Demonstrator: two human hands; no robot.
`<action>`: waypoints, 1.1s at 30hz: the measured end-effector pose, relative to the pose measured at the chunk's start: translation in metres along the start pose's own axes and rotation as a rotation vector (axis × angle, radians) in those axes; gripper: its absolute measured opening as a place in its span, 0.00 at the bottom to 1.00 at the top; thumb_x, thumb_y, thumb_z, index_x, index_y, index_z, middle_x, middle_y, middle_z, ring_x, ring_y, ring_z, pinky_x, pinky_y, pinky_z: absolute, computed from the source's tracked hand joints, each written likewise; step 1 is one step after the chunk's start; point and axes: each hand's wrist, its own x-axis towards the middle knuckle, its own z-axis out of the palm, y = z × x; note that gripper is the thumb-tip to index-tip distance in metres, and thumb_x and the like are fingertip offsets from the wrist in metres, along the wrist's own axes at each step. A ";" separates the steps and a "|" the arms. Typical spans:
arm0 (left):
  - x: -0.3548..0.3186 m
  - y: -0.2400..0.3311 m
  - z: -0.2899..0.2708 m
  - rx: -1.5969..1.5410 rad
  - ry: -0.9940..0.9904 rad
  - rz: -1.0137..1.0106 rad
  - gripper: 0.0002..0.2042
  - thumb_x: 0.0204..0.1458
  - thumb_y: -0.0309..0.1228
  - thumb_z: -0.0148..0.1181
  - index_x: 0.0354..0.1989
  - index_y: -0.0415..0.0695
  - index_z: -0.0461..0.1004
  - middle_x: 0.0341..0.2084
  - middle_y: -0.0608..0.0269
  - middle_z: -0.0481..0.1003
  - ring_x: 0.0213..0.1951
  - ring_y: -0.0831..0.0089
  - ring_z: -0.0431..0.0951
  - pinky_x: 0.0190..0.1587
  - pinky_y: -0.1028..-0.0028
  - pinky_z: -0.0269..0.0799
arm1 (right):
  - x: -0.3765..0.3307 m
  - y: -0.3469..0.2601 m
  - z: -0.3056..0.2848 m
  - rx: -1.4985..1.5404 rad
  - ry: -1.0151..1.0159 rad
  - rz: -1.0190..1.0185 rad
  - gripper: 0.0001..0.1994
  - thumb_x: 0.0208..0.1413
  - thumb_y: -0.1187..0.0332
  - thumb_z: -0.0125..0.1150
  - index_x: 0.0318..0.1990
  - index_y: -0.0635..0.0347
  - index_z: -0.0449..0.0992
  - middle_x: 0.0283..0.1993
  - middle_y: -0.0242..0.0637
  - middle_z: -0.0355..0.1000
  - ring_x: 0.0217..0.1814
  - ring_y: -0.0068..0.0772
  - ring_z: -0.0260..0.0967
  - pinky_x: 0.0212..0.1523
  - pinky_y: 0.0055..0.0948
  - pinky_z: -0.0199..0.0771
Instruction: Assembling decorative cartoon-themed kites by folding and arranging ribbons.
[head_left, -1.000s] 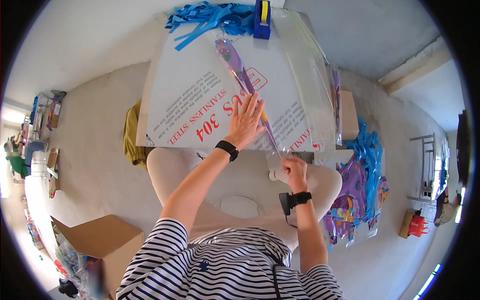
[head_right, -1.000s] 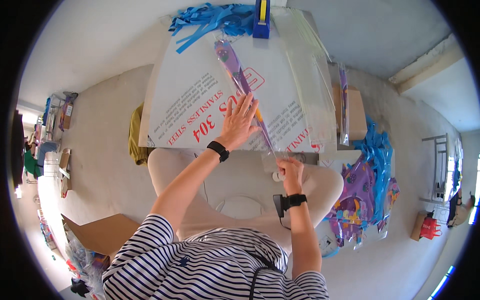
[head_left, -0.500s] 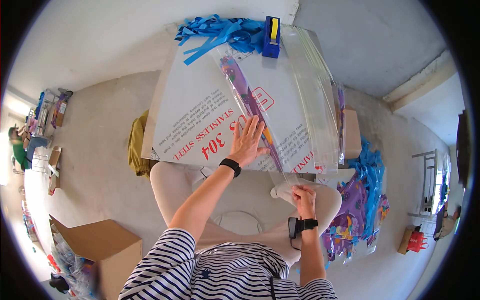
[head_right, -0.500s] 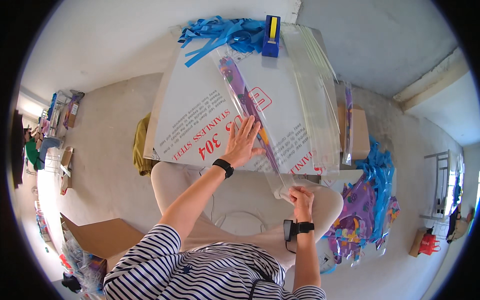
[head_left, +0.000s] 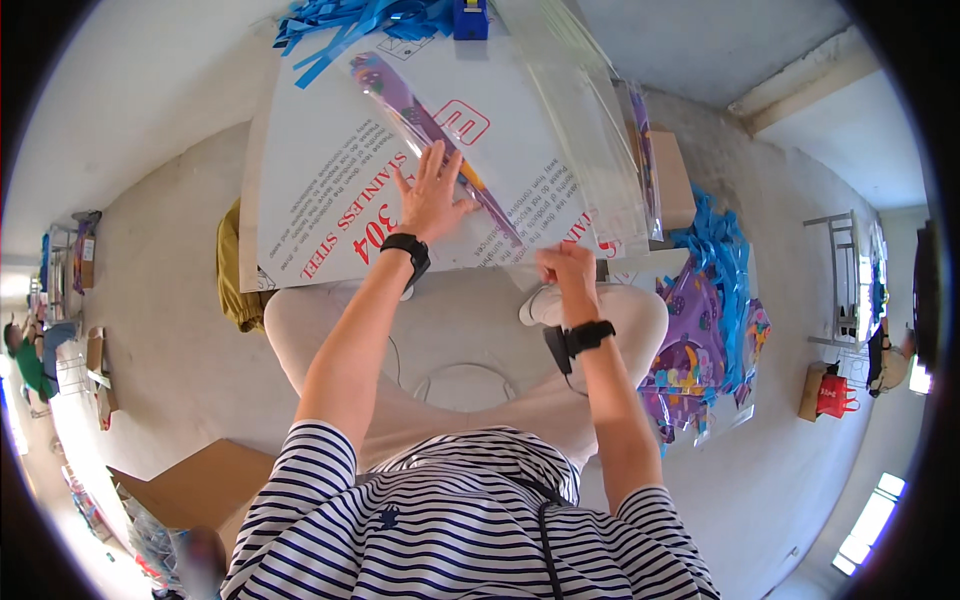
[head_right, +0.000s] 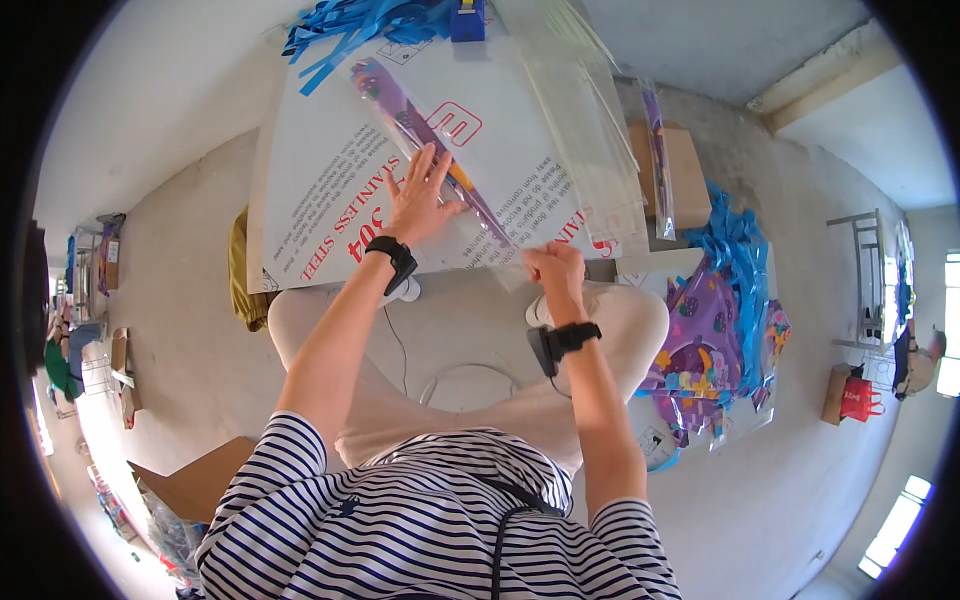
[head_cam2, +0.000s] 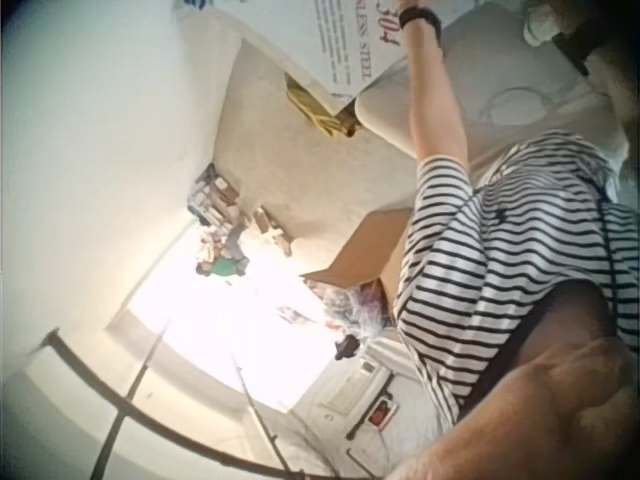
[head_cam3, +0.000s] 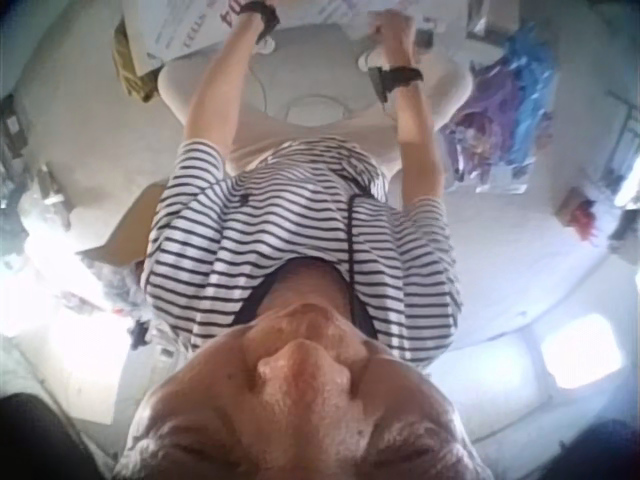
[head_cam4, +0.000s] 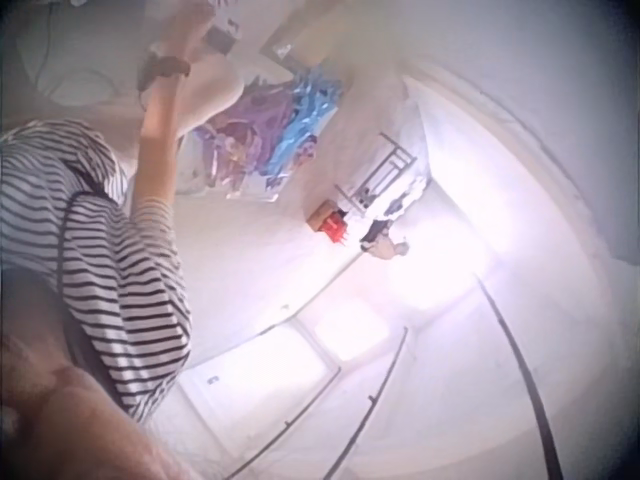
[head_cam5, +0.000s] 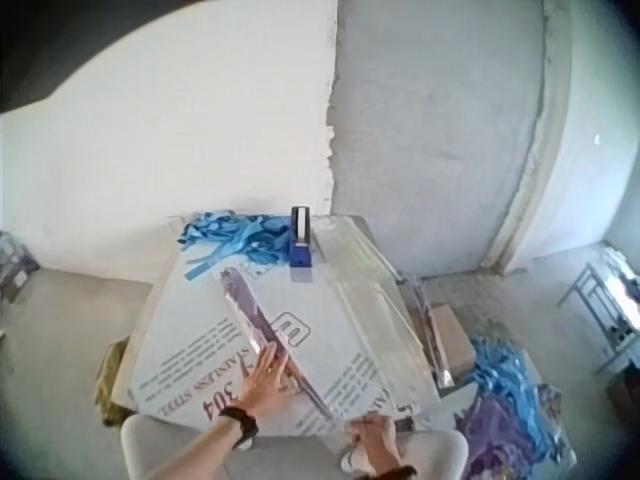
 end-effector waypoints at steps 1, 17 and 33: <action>0.004 -0.007 -0.001 0.015 0.010 -0.032 0.41 0.48 0.44 0.70 0.71 0.51 0.57 0.74 0.58 0.46 0.75 0.63 0.45 0.66 0.29 0.41 | 0.006 -0.012 0.005 0.002 -0.005 0.000 0.09 0.46 0.71 0.67 0.19 0.62 0.75 0.17 0.30 0.69 0.18 0.22 0.64 0.21 0.24 0.62; -0.008 0.063 0.026 -0.048 0.087 0.476 0.23 0.52 0.33 0.65 0.59 0.48 0.73 0.66 0.63 0.64 0.71 0.63 0.56 0.70 0.45 0.49 | -0.066 0.071 -0.005 -0.747 -0.253 -0.498 0.09 0.46 0.79 0.60 0.37 0.61 0.78 0.31 0.41 0.76 0.32 0.33 0.75 0.33 0.31 0.74; -0.025 0.081 0.004 -0.598 0.165 0.352 0.10 0.52 0.25 0.64 0.44 0.40 0.80 0.47 0.61 0.80 0.52 0.62 0.77 0.54 0.66 0.72 | -0.057 -0.001 -0.016 0.396 -0.155 0.127 0.08 0.54 0.77 0.63 0.40 0.70 0.78 0.27 0.34 0.74 0.19 0.21 0.67 0.22 0.20 0.67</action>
